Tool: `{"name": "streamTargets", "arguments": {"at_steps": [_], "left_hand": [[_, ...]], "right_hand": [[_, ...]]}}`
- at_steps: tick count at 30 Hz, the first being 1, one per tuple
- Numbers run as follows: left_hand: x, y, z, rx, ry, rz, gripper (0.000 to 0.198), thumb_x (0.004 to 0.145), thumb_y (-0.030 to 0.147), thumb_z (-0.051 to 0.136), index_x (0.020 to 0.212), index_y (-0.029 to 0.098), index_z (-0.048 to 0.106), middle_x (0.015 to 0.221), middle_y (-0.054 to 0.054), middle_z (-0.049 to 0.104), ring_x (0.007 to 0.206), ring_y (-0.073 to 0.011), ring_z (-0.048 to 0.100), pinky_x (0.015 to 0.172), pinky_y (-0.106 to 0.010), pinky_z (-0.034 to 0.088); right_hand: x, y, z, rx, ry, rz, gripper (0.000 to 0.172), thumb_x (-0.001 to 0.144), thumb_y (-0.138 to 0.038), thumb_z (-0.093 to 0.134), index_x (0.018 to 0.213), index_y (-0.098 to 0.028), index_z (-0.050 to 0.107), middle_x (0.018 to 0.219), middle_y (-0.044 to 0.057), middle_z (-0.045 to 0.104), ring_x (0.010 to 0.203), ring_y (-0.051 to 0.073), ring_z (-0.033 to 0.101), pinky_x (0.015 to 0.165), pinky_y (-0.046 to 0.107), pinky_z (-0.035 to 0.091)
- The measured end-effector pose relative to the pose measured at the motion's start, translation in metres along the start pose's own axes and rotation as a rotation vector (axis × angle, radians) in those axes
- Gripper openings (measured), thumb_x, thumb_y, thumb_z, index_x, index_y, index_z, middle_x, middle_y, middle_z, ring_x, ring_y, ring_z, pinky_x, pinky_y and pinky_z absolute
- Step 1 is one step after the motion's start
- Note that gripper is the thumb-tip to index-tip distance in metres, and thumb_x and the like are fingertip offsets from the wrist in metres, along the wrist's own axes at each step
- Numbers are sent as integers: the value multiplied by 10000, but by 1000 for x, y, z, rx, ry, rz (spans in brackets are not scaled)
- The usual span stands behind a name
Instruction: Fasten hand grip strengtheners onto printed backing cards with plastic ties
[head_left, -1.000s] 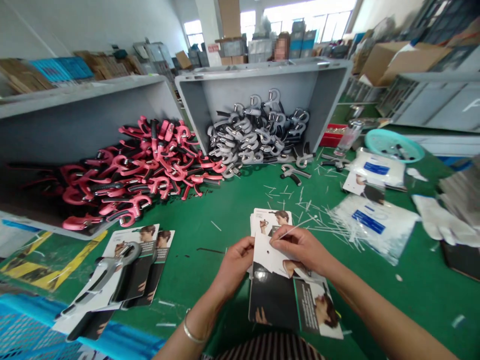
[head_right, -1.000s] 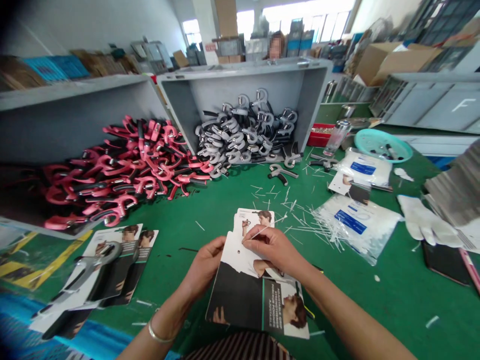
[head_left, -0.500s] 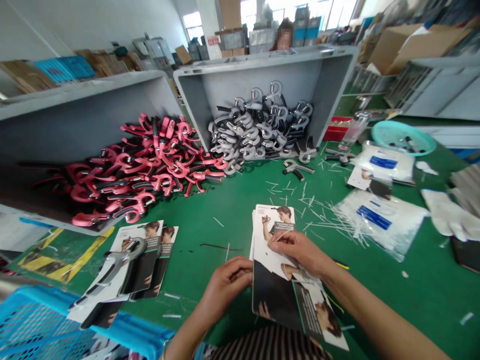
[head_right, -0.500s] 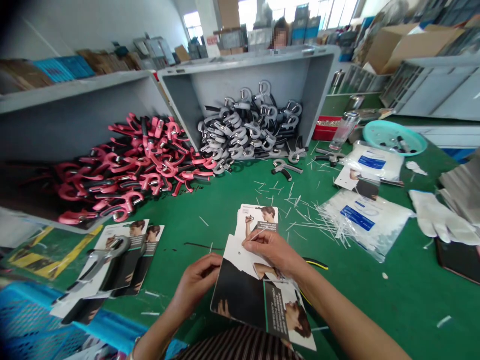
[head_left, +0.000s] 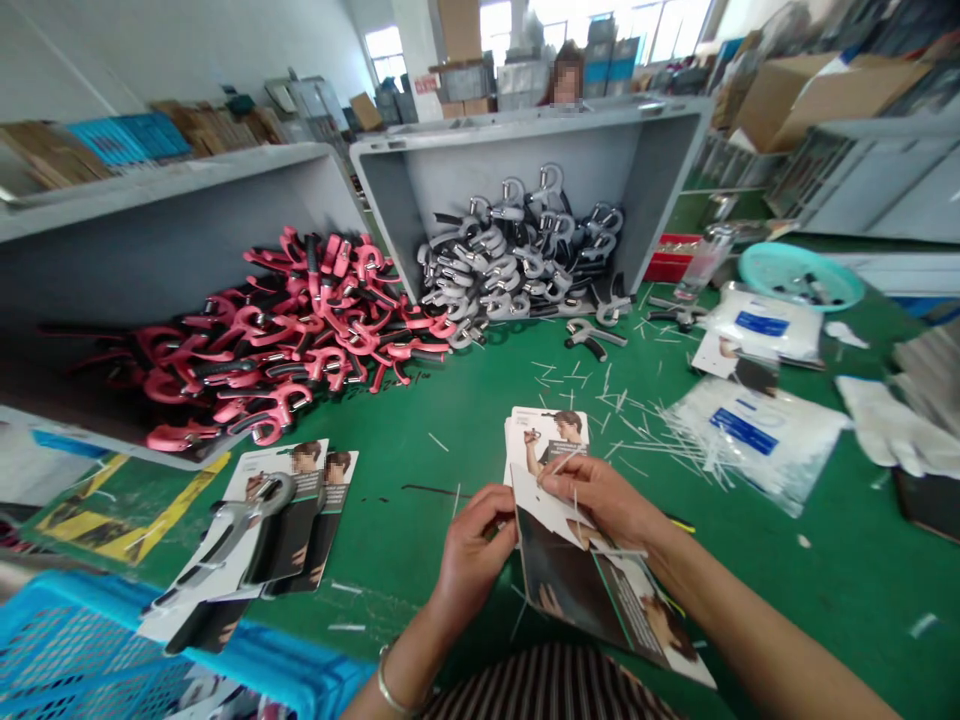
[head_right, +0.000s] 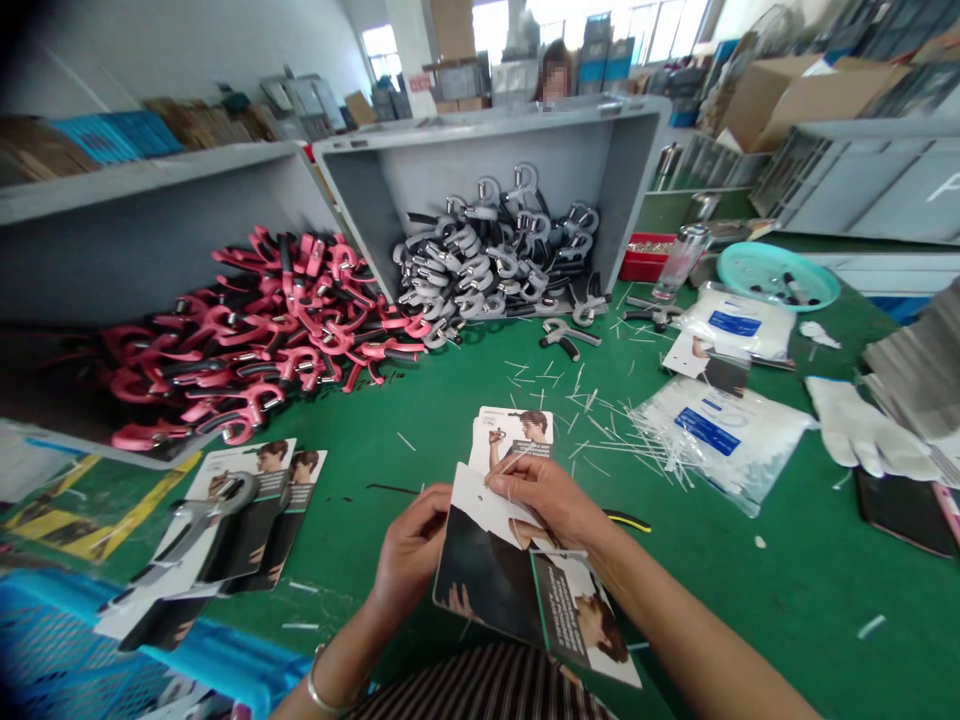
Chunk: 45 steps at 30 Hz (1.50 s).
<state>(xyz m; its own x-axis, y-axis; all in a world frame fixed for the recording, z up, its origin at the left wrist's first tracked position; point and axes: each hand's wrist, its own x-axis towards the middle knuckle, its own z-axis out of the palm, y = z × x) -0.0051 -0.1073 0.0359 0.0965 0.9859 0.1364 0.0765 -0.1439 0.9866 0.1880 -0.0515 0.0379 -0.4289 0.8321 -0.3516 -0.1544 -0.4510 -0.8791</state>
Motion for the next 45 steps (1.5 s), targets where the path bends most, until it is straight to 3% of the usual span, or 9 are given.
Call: {"name": "streamTargets", "arguments": {"at_steps": [6, 16, 20, 25, 30, 33, 35, 41, 45], "left_hand": [[2, -1, -11, 254, -80, -66, 92, 798, 205, 663, 827, 194, 749, 781, -34, 634, 751, -176, 561, 710, -246, 445], [3, 0, -13, -130, -33, -332, 134, 744, 270, 732, 821, 164, 705, 808, -13, 647, 760, -151, 582, 705, -225, 452], [2, 1, -18, -339, -26, -446, 388, 628, 254, 841, 942, 177, 626, 875, -27, 690, 793, -166, 636, 744, -253, 483], [-4, 9, -24, -400, -8, -514, 336, 870, 419, 625, 1109, 190, 571, 911, -43, 697, 769, -154, 638, 733, -259, 485], [5, 1, -25, -101, 103, -438, 421, 800, 484, 685, 1082, 183, 598, 935, -50, 686, 771, -175, 628, 671, -249, 471], [18, -5, -26, -6, -93, -444, 420, 762, 452, 729, 1060, 167, 649, 852, -33, 683, 743, -172, 614, 638, -242, 452], [24, -4, -27, -33, -158, -467, 401, 768, 453, 722, 1031, 154, 672, 775, -16, 674, 710, -166, 609, 629, -242, 450], [26, -3, -36, -229, 275, -397, 501, 768, 460, 729, 1156, 184, 572, 944, -44, 711, 739, -161, 654, 622, -237, 499], [20, -26, -28, -166, 93, -488, 590, 763, 498, 711, 1213, 188, 488, 631, 49, 615, 390, -91, 476, 369, -181, 330]], "right_hand": [[-1, -4, 0, -228, -114, -193, 237, 824, -402, 700, 914, -188, 653, 820, -14, 602, 715, 115, 532, 667, 243, 409], [-1, 10, 8, -502, -74, -404, 145, 943, -330, 541, 971, -207, 612, 900, 7, 604, 823, 148, 558, 774, 271, 424], [-6, 9, 10, -607, -168, -476, 184, 953, -339, 537, 1010, -213, 658, 1007, 39, 644, 949, 178, 586, 879, 308, 418], [-7, 7, 17, -614, -126, -414, 152, 860, -347, 685, 930, -212, 675, 947, 27, 671, 901, 180, 611, 873, 311, 436], [-4, 11, 19, -533, -142, -384, 143, 859, -353, 682, 853, -210, 694, 1088, 46, 655, 1036, 196, 609, 958, 349, 424], [-6, 9, 14, -523, -143, -407, 169, 848, -383, 691, 856, -214, 693, 1195, 57, 614, 1131, 214, 575, 1008, 393, 402], [-6, 1, 4, -529, -98, -442, 183, 863, -398, 669, 862, -216, 685, 1192, 63, 623, 1140, 221, 571, 1010, 407, 404], [38, -50, -89, -883, 366, -413, 260, 968, -347, 440, 1115, -223, 614, 1042, 33, 690, 881, 171, 660, 822, 324, 522], [108, -89, -161, -1051, 613, -376, 190, 882, -181, 499, 992, -143, 649, 1056, 119, 667, 993, 238, 613, 926, 390, 466]]}}
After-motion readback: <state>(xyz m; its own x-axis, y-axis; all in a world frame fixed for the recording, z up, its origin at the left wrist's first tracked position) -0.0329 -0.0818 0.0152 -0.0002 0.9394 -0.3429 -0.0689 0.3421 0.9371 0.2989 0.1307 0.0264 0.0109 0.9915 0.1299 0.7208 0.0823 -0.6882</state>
